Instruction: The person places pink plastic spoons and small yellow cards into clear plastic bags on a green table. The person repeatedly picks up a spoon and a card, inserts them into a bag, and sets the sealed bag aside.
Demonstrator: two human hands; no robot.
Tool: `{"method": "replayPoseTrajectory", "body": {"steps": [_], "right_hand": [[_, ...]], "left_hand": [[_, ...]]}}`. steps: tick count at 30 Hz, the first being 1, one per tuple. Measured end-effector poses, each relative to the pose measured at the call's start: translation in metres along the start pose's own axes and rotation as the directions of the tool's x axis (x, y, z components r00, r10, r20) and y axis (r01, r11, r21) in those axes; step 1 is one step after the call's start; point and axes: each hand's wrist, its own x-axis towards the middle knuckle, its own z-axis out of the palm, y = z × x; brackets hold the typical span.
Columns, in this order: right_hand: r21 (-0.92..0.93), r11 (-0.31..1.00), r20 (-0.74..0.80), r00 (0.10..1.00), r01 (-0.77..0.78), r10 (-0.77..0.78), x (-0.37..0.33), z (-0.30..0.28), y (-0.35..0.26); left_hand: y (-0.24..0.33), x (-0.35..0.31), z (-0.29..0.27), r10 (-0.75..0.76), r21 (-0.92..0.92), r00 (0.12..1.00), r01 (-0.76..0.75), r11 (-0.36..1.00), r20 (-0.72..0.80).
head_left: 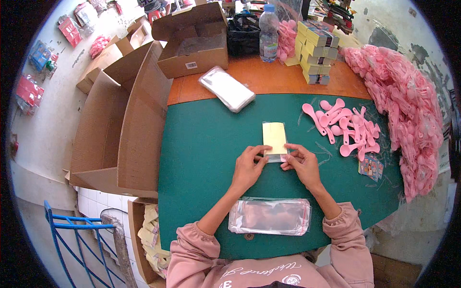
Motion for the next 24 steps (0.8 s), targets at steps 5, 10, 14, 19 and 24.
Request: {"method": "replayPoseTrajectory", "body": {"steps": [5, 10, 14, 19, 24], "right_hand": [[-0.037, 0.999, -0.007, 1.000, -0.030, 0.030, 0.001, -0.001, 0.004], [-0.158, 0.985, 0.094, 0.992, -0.064, 0.080, 0.006, -0.005, 0.003], [-0.809, 0.505, 0.059, 0.897, 0.301, -0.438, 0.027, -0.035, -0.016], [-0.997, 0.070, -0.058, 0.804, -0.021, -0.591, 0.048, -0.089, -0.003], [-0.989, -0.027, -0.110, 0.858, -0.143, -0.502, 0.046, -0.079, -0.010]], "left_hand": [[0.004, -0.001, -0.001, 0.001, 0.091, 1.000, 0.000, 0.996, -0.001], [0.000, 0.000, -0.009, 0.062, 0.194, 0.998, -0.063, 0.979, 0.010], [0.002, 0.009, -0.065, 0.106, 0.585, 0.988, -0.153, 0.797, 0.113], [0.055, -0.012, -0.090, -0.004, 0.800, 0.997, -0.060, 0.597, 0.077], [0.078, -0.036, -0.022, 0.126, 0.325, 0.710, -0.464, 0.824, 0.693]]}}
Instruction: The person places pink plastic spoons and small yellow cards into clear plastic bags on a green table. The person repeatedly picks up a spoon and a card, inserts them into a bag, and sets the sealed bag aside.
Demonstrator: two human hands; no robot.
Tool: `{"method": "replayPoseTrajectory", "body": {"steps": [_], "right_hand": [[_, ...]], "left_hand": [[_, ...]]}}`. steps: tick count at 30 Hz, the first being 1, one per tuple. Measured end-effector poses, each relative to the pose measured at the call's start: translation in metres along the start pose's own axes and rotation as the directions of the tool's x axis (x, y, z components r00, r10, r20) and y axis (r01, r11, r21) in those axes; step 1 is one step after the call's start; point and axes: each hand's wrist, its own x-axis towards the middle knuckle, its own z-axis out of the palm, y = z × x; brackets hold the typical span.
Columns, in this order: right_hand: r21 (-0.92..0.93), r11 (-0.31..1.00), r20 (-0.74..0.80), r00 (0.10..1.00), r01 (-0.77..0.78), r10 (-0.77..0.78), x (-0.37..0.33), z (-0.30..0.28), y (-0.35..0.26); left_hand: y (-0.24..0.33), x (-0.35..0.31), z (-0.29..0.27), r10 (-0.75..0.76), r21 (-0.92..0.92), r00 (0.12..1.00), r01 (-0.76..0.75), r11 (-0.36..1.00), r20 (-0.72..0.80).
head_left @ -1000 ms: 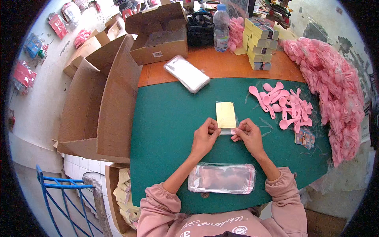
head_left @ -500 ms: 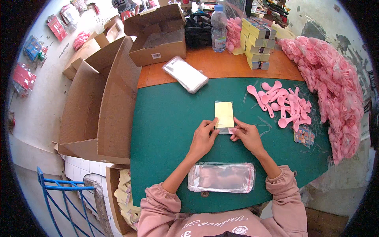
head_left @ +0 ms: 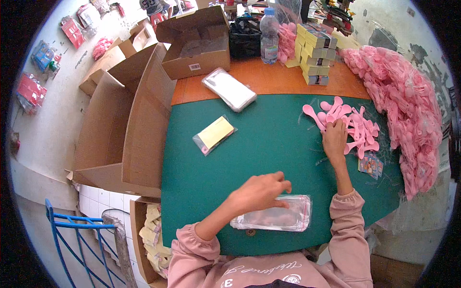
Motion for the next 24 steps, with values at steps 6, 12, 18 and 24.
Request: {"method": "replayPoseTrajectory", "body": {"steps": [6, 12, 18, 24], "right_hand": [[0.148, 0.989, 0.083, 0.997, -0.019, 0.006, -0.001, -0.002, 0.018], [0.369, 0.929, 0.113, 0.990, 0.036, -0.083, 0.001, 0.005, 0.032], [0.522, 0.842, 0.076, 0.975, 0.138, -0.208, -0.006, 0.013, 0.042], [0.510, 0.856, 0.111, 0.979, 0.090, -0.169, -0.006, 0.006, 0.026]], "left_hand": [[-0.015, 0.016, 0.018, 0.065, -0.117, 0.997, -0.060, 0.991, 0.043], [-0.018, 0.015, 0.004, 0.050, -0.272, 0.998, -0.037, 0.962, 0.041], [-0.025, 0.015, 0.006, 0.105, -0.247, 0.994, -0.104, 0.963, -0.012], [-0.030, 0.015, 0.003, 0.178, -0.544, 0.983, -0.170, 0.821, -0.039]]}}
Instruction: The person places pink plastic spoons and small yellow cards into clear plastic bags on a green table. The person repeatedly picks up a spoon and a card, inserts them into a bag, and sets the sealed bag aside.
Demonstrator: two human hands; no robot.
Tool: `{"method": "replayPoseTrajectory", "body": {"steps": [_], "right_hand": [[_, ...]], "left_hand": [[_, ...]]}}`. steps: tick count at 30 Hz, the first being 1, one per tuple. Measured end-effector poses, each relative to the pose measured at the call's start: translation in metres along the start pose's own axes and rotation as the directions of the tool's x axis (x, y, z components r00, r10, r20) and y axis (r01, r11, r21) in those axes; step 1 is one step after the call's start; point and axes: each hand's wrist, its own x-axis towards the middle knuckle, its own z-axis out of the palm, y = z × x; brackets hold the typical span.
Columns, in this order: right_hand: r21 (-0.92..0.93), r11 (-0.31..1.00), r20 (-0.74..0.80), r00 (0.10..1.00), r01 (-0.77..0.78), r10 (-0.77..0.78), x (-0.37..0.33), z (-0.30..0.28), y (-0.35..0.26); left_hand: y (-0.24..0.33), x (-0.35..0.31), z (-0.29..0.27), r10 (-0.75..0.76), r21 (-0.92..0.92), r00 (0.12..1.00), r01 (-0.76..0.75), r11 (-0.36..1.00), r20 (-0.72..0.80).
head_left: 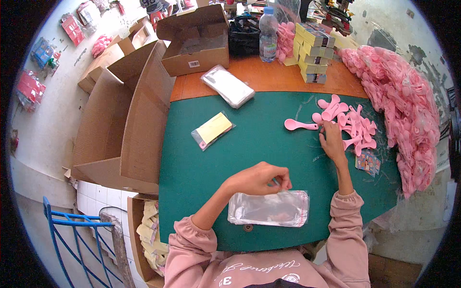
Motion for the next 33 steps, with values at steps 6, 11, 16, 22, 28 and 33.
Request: {"method": "replayPoseTrajectory", "body": {"steps": [6, 11, 16, 22, 28, 33], "right_hand": [[-0.166, 0.976, -0.124, 0.979, 0.140, -0.161, 0.003, 0.004, -0.017], [-0.086, 0.990, -0.086, 0.989, 0.115, -0.122, 0.007, 0.004, -0.010], [0.387, 0.922, -0.084, 0.995, -0.020, 0.057, 0.012, -0.017, -0.033], [0.618, 0.785, -0.141, 0.976, -0.042, 0.164, 0.006, -0.038, -0.094], [0.650, 0.751, -0.294, 0.950, 0.114, 0.110, 0.003, -0.045, -0.101], [0.596, 0.796, -0.213, 0.977, 0.110, 0.025, 0.000, -0.044, -0.109]], "left_hand": [[-0.016, -0.003, -0.018, -0.083, -0.542, 0.992, 0.018, 0.840, -0.095], [-0.010, -0.008, -0.031, -0.316, -0.630, 0.915, 0.093, 0.771, -0.252], [-0.017, -0.006, -0.035, -0.365, -0.586, 0.845, 0.077, 0.807, -0.391], [-0.021, -0.008, -0.035, -0.379, -0.464, 0.781, 0.131, 0.876, -0.496], [-0.019, -0.005, -0.034, -0.405, -0.450, 0.740, 0.155, 0.879, -0.537], [-0.017, -0.007, -0.033, -0.396, -0.447, 0.749, 0.149, 0.882, -0.531]]}}
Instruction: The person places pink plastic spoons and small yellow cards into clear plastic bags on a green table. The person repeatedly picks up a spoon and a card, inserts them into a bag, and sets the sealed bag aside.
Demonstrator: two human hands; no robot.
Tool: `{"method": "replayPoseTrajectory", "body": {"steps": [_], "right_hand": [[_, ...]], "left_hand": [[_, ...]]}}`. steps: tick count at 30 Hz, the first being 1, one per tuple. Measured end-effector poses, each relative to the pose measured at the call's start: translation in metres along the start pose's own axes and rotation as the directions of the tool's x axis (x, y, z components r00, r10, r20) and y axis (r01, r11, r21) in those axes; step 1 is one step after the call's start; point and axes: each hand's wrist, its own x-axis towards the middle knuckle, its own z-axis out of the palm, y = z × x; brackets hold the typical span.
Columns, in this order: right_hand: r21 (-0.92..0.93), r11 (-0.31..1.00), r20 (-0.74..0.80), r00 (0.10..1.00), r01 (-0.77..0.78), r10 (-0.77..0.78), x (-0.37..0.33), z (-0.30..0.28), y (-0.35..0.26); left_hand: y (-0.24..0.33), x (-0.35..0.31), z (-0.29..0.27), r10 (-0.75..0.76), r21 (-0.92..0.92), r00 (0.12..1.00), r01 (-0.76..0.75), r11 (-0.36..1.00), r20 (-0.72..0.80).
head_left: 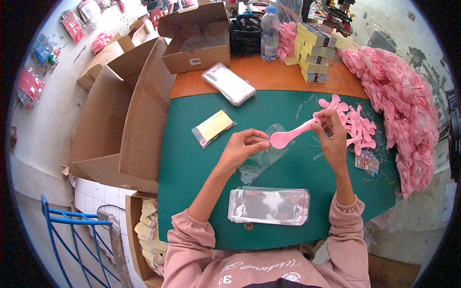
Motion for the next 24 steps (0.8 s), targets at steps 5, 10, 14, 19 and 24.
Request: {"method": "replayPoseTrajectory", "body": {"steps": [5, 10, 14, 19, 24], "right_hand": [[0.023, 0.999, 0.059, 0.998, -0.032, 0.031, -0.006, 0.010, -0.007], [0.124, 0.992, 0.064, 0.998, -0.021, 0.013, -0.011, 0.020, -0.002], [0.119, 0.993, 0.203, 0.979, -0.014, -0.010, -0.015, 0.017, -0.008], [0.074, 0.957, 0.313, 0.905, 0.280, -0.288, -0.021, 0.017, -0.016], [-0.563, 0.792, -0.052, 0.967, -0.236, 0.251, -0.038, -0.119, 0.035]], "left_hand": [[-0.006, 0.004, 0.010, 0.089, -0.018, 0.991, -0.088, 0.996, 0.103], [-0.012, 0.006, 0.002, -0.066, 0.168, 0.929, 0.005, 0.986, 0.363], [0.000, 0.002, 0.011, 0.018, -0.031, 0.925, -0.007, 0.999, 0.380], [0.015, 0.003, 0.010, 0.103, 0.042, 0.951, -0.120, 0.992, 0.292], [0.015, 0.003, -0.001, 0.076, -0.073, 0.951, -0.056, 0.996, 0.300]]}}
